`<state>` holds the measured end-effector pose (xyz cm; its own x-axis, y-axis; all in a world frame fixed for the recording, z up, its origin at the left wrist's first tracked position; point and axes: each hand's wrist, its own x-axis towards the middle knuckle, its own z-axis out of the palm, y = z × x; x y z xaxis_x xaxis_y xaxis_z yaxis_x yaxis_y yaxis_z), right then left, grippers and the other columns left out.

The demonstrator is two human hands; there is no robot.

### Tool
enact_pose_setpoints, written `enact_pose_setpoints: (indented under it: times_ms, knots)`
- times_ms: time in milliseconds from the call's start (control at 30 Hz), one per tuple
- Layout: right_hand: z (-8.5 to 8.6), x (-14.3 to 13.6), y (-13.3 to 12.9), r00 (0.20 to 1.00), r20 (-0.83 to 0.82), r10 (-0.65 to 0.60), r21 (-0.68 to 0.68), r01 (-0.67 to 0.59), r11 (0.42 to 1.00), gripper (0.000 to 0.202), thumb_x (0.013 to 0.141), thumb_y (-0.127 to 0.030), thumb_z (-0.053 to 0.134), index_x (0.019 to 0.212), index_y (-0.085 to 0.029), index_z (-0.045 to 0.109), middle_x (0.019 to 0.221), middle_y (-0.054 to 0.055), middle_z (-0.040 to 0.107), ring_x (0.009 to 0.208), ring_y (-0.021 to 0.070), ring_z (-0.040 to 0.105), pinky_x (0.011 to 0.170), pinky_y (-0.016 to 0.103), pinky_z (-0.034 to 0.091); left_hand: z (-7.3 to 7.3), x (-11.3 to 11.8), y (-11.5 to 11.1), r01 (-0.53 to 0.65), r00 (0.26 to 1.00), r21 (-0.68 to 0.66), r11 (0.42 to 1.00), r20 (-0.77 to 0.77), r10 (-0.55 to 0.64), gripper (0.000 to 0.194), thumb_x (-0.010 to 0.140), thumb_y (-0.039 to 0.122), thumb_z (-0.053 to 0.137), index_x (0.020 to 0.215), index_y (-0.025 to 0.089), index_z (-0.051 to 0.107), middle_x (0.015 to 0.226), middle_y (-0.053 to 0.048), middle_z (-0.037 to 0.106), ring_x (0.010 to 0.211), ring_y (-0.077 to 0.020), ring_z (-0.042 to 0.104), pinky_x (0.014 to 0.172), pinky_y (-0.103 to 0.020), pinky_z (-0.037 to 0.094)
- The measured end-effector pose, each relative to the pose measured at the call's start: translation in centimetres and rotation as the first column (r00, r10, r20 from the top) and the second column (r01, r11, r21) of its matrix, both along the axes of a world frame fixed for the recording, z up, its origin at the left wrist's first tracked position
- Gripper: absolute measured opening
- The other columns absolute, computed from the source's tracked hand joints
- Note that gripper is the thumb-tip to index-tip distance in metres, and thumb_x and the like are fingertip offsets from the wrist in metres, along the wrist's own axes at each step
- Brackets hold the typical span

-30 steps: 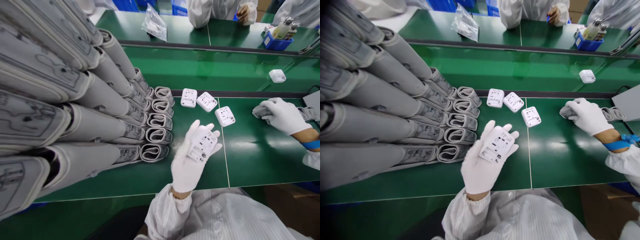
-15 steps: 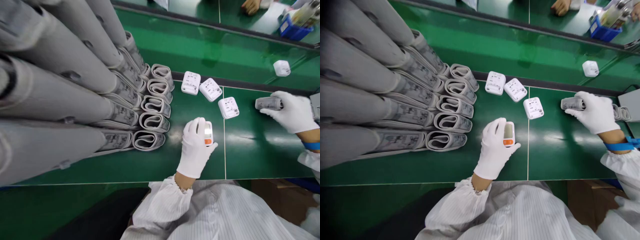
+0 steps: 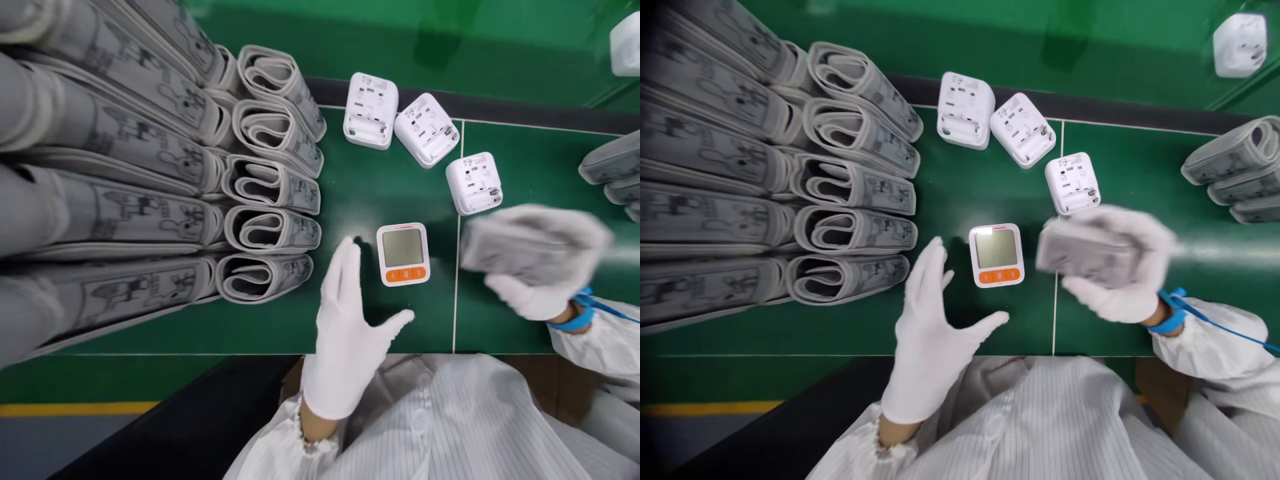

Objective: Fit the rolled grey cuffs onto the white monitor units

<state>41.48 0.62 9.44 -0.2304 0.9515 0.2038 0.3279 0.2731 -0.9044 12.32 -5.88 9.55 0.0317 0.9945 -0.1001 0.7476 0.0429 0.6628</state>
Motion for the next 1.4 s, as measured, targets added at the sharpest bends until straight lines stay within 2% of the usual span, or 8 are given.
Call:
enact_pose_setpoints:
  times_ms: [200,333,433,567,733,933,1100,1400]
  knots:
    - [-0.4,-3.2,-0.8,0.951,-0.279,0.132,-0.259,-0.207,0.943,0.052,0.096,-0.050,0.078,0.140,-0.029,0.062,0.123,0.006,0.071,0.091,0.0197,0.074,0.078,0.030,0.065,-0.7,2.5,6.2,0.513,0.837,0.207,0.833,-0.335,-0.432,0.075,0.084,0.033,0.080,0.152,0.021,0.051,0.138,-0.022,0.060,0.124,-0.0476,0.059,0.098,-0.064,0.055]
    - [-0.6,-2.5,-0.1,0.891,-0.441,0.107,-0.376,-0.292,0.879,0.051,0.099,-0.049,0.074,0.143,-0.028,0.057,0.113,0.005,0.072,0.067,0.0130,0.067,0.060,0.026,0.062,0.4,4.0,8.0,0.458,0.825,0.102,0.883,-0.419,-0.379,0.045,0.083,0.021,0.066,0.128,0.023,0.071,0.109,-0.017,0.062,0.096,-0.0416,0.063,0.072,-0.056,0.056]
    - [-0.8,-2.3,-0.1,0.873,-0.484,0.054,-0.358,-0.254,0.899,0.058,0.100,-0.046,0.073,0.151,-0.030,0.050,0.135,0.009,0.066,0.074,0.0132,0.068,0.059,0.025,0.062,1.0,3.4,7.5,0.184,0.979,0.097,0.978,0.066,-0.191,0.029,0.091,0.027,0.062,0.118,0.023,0.072,0.119,-0.014,0.062,0.100,-0.0340,0.067,0.077,-0.048,0.059]
    - [-0.5,-3.0,-0.1,0.947,-0.314,0.070,-0.271,-0.160,0.949,0.058,0.104,-0.045,0.068,0.155,-0.031,0.044,0.151,0.011,0.056,0.096,0.0203,0.071,0.069,0.031,0.066,0.7,3.0,5.9,-0.014,0.545,-0.168,0.986,0.825,0.148,0.027,0.100,0.047,0.061,0.111,0.025,0.072,0.135,-0.006,0.053,0.089,-0.0193,0.071,0.069,-0.034,0.062]
    - [-0.5,-5.1,0.9,0.998,-0.057,-0.023,-0.057,0.020,0.998,0.050,0.101,-0.039,0.071,0.139,-0.027,0.040,0.146,0.014,0.054,0.129,0.0298,0.063,0.108,0.050,0.059,0.4,4.8,4.9,0.095,0.271,-0.327,0.940,0.918,0.291,0.044,0.087,0.047,0.081,0.120,0.023,0.065,0.117,-0.006,0.066,0.086,-0.0188,0.072,0.068,-0.030,0.061]
    - [1.5,-4.8,2.8,0.937,0.249,0.244,0.045,-0.263,0.964,0.071,0.093,-0.029,0.078,0.152,-0.028,0.038,0.165,0.014,0.036,0.150,0.0360,0.045,0.114,0.054,0.055,0.5,4.2,5.1,0.112,0.177,-0.344,0.932,0.930,0.322,0.040,0.086,0.040,0.081,0.116,0.022,0.060,0.096,-0.002,0.070,0.074,-0.0162,0.069,0.065,-0.029,0.058]
    - [4.1,-2.7,4.9,0.768,0.444,0.461,0.150,-0.571,0.807,0.083,0.100,-0.056,0.070,0.168,-0.032,0.028,0.131,0.010,0.068,0.110,0.0288,0.072,0.086,0.038,0.065,-0.2,3.7,4.5,0.274,0.125,-0.321,0.907,0.947,0.297,0.034,0.090,0.047,0.073,0.109,0.021,0.068,0.115,-0.011,0.070,0.069,-0.0199,0.070,0.055,-0.035,0.056]
    - [4.1,-4.8,5.0,0.843,0.219,0.492,0.178,-0.530,0.829,0.066,0.107,-0.059,0.054,0.161,-0.027,0.035,0.148,0.015,0.053,0.135,0.0324,0.057,0.114,0.050,0.051,-0.1,4.7,4.2,0.398,0.226,-0.376,0.837,0.924,0.308,0.056,0.088,0.056,0.076,0.122,0.014,0.062,0.082,-0.007,0.071,0.070,-0.0204,0.067,0.057,-0.029,0.053]
